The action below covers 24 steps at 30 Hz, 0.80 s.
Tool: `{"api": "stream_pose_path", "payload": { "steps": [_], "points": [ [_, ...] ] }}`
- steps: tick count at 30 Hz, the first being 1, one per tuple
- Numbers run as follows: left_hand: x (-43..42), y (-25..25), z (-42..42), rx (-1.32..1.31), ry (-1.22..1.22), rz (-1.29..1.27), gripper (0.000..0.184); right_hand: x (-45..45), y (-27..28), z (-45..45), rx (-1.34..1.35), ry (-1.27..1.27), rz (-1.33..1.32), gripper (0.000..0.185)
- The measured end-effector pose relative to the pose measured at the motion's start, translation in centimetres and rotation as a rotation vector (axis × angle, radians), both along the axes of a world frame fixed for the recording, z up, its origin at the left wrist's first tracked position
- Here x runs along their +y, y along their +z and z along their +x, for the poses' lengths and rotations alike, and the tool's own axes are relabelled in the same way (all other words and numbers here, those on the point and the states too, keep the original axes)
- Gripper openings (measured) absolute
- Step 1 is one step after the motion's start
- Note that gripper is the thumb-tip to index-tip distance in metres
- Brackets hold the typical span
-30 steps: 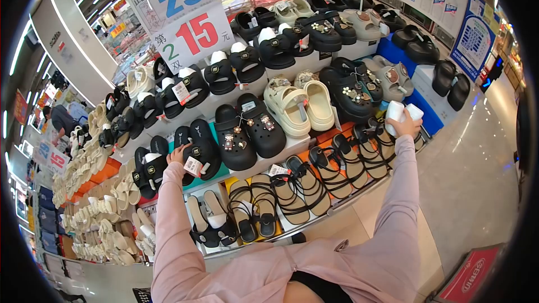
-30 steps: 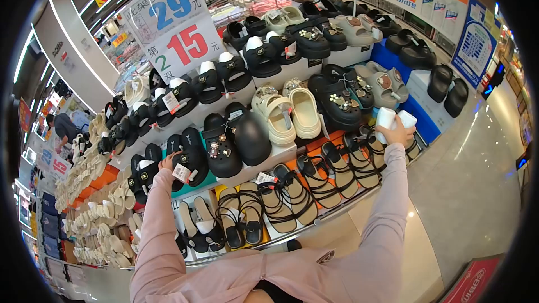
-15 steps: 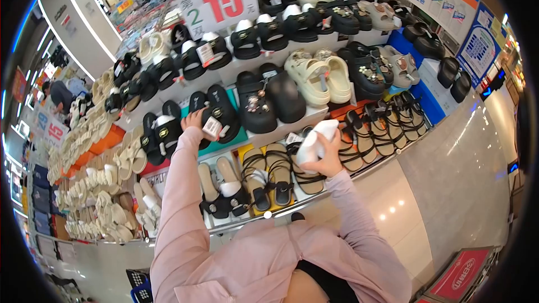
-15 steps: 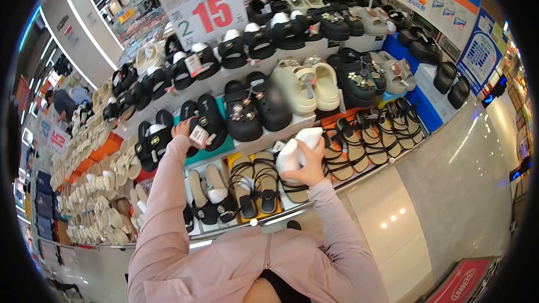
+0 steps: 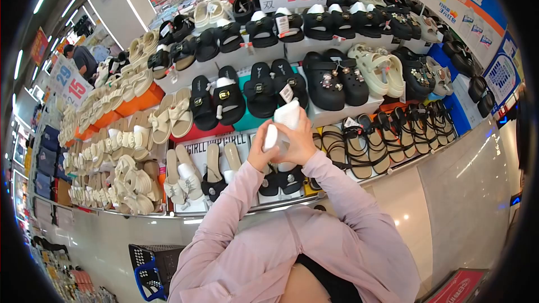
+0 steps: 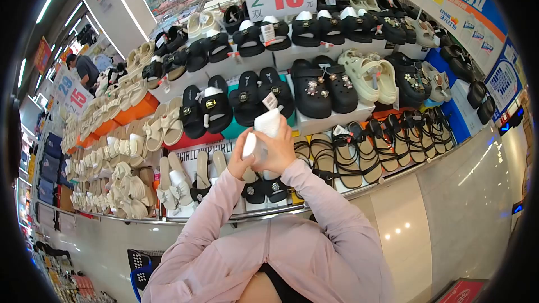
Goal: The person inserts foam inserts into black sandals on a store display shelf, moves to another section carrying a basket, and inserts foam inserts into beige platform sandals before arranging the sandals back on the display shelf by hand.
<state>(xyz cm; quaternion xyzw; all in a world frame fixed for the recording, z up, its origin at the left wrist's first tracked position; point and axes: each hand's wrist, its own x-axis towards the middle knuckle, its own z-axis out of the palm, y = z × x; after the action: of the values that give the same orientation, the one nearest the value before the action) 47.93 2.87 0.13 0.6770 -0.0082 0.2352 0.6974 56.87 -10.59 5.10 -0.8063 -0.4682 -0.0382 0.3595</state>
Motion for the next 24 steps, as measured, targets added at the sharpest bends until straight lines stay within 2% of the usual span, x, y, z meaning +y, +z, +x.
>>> {"api": "stream_pose_path", "payload": {
  "steps": [2, 5, 7, 10, 11, 13, 14, 15, 17, 19, 21, 22, 23, 24],
  "points": [
    [-0.3, 2.0, -1.4, -0.028, 0.059, 0.050, 0.080, 1.6, 0.2, -1.0, -0.080, 0.020, -0.055, 0.085],
    [1.3, 2.0, -2.1, 0.099, 0.123, -0.072, 0.077, 2.8, 0.8, -1.4, -0.127, 0.074, -0.017, 0.086],
    [2.8, 1.5, -1.8, 0.049, 0.139, -0.042, 0.073, 3.0, 1.1, -0.4, -0.116, 0.106, -0.021, 0.082],
    [5.5, 1.1, -0.7, -0.034, 0.112, -0.363, 0.066, 3.6, 1.2, 2.1, 0.012, 0.229, -0.001, 0.070],
    [6.8, 1.3, -0.1, -0.014, 0.074, -0.450, 0.065, 3.8, 1.3, 3.6, 0.135, 0.319, 0.100, 0.068],
    [9.0, 3.5, 1.1, -0.069, 0.088, -0.466, 0.058, 3.8, 2.7, 5.4, 0.123, 0.323, 0.242, 0.071],
    [10.3, 5.2, 2.4, -0.132, 0.086, -0.506, 0.056, 3.7, 3.4, 6.3, 0.072, 0.288, 0.252, 0.078],
    [11.9, 7.5, 4.1, -0.202, 0.080, -0.540, 0.055, 3.7, 5.7, 7.4, 0.090, 0.251, 0.408, 0.076],
    [12.6, 9.2, 6.9, -0.247, 0.036, -0.547, 0.053, 3.5, 8.3, 8.1, 0.403, 0.127, 0.377, 0.073],
    [13.6, 8.1, 11.5, -0.255, 0.116, -0.418, 0.052, 4.4, 8.0, 11.4, 0.290, 0.043, 0.391, 0.063],
    [14.7, 5.9, 15.9, -0.169, 0.387, -0.111, 0.061, 4.9, 7.3, 14.2, -0.004, -0.018, 0.391, 0.056],
    [14.4, 4.5, 17.5, -0.004, 0.616, 0.073, 0.065, 5.0, 7.7, 14.7, 0.055, -0.059, 0.351, 0.048],
    [14.2, 2.9, 18.7, 0.166, 0.838, 0.260, 0.069, 5.2, 7.6, 15.4, 0.050, -0.066, 0.349, 0.048],
    [15.0, 0.0, 19.8, 0.235, 0.931, 0.103, 0.072, 5.4, 7.0, 16.4, 0.049, -0.103, 0.295, 0.046]
  ]
}}
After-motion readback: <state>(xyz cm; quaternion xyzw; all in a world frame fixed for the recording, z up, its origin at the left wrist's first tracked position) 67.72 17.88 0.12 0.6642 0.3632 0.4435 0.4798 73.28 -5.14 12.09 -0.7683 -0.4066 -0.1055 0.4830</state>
